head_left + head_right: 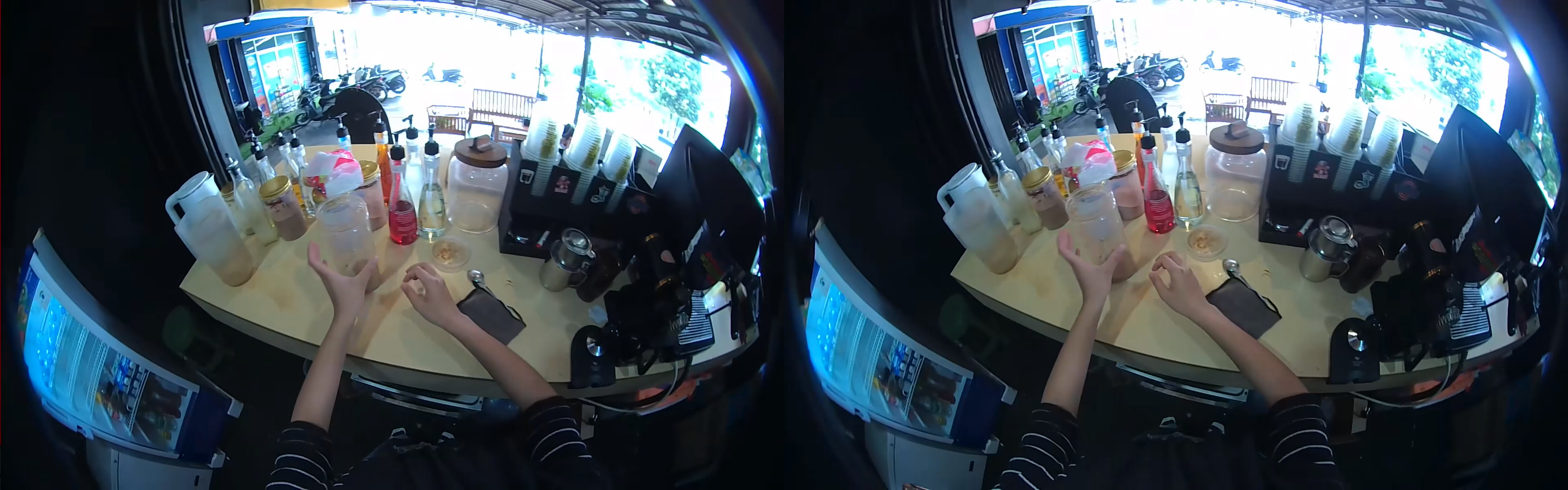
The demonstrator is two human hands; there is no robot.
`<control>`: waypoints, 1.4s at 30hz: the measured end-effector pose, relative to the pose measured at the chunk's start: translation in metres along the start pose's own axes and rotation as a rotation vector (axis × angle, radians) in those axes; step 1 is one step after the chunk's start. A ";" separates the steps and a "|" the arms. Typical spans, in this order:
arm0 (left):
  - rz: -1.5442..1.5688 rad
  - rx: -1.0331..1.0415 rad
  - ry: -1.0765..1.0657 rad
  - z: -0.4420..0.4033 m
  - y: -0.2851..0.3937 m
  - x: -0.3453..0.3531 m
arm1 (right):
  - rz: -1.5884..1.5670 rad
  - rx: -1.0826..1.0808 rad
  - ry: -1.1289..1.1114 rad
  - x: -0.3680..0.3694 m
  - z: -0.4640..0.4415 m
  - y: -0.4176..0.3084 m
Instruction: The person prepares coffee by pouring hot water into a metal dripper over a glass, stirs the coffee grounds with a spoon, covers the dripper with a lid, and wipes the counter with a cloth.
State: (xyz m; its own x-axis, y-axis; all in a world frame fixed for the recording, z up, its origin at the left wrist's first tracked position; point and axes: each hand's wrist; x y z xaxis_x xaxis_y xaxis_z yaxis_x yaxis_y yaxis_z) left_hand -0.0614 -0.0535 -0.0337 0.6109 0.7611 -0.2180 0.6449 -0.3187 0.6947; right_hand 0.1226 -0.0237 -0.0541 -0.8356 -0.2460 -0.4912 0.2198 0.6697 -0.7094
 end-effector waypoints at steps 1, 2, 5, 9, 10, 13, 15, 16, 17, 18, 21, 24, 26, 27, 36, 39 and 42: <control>-0.001 -0.001 0.008 -0.007 -0.008 0.004 | 0.136 -0.008 0.021 0.004 -0.007 0.005; 0.103 -0.058 -0.096 -0.011 -0.016 0.009 | 0.271 -0.014 0.044 0.007 -0.013 0.010; 0.209 -0.156 -0.249 -0.011 -0.002 0.001 | 0.719 0.349 0.062 -0.019 -0.045 0.030; 0.248 -0.033 -0.414 0.007 -0.011 -0.003 | 0.700 0.783 -0.383 -0.056 -0.072 0.046; 0.248 -0.033 -0.410 0.008 -0.007 -0.003 | 0.703 0.779 -0.384 -0.056 -0.073 0.050; 0.619 -0.234 -0.444 0.012 -0.001 -0.005 | 0.809 0.735 -0.397 -0.056 -0.072 0.060; 0.592 -0.103 -0.449 0.012 -0.014 0.001 | 0.778 0.749 -0.412 -0.065 -0.067 0.067; 0.592 -0.108 -0.445 0.015 -0.017 0.001 | 0.780 0.748 -0.417 -0.067 -0.064 0.072; 0.560 -0.097 -0.454 0.015 -0.020 0.002 | 0.756 0.731 -0.398 -0.069 -0.064 0.077; 0.527 -0.083 -0.460 0.013 -0.020 0.002 | 0.732 0.711 -0.376 -0.070 -0.067 0.080; 0.688 -0.220 -0.482 0.015 -0.016 0.002 | 0.299 0.481 -0.212 -0.084 -0.086 0.025; 0.633 -0.201 -0.485 0.016 -0.030 0.008 | -0.566 0.281 0.141 -0.079 -0.101 -0.044; 0.673 -0.248 -0.491 0.014 -0.012 0.001 | -0.534 0.131 0.147 -0.066 -0.106 -0.062; 0.714 -0.294 -0.497 0.013 -0.005 -0.002 | -0.498 -0.019 0.154 -0.058 -0.108 -0.066; 0.737 -0.325 -0.512 0.014 -0.012 -0.001 | 0.110 -0.287 -0.292 -0.057 -0.115 -0.095; 0.637 -0.245 -0.499 0.017 -0.027 0.005 | 0.261 -0.313 -0.569 -0.070 -0.139 -0.112; 0.743 -0.307 -0.535 0.014 -0.016 0.001 | 0.344 -0.281 -0.801 -0.069 -0.167 -0.119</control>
State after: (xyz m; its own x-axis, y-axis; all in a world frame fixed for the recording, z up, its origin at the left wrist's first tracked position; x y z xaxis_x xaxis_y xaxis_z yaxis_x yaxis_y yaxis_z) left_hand -0.0648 -0.0557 -0.0543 0.9920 0.0421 0.1193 -0.0931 -0.3954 0.9138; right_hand 0.0703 0.0309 0.1486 -0.1242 -0.3436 -0.9309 0.1738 0.9161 -0.3613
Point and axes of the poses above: each hand's wrist, its own z-axis away from the middle knuckle, its own x-axis out of the palm, y = z × x, and after that the axes turned 7 degrees about -y, right-handed
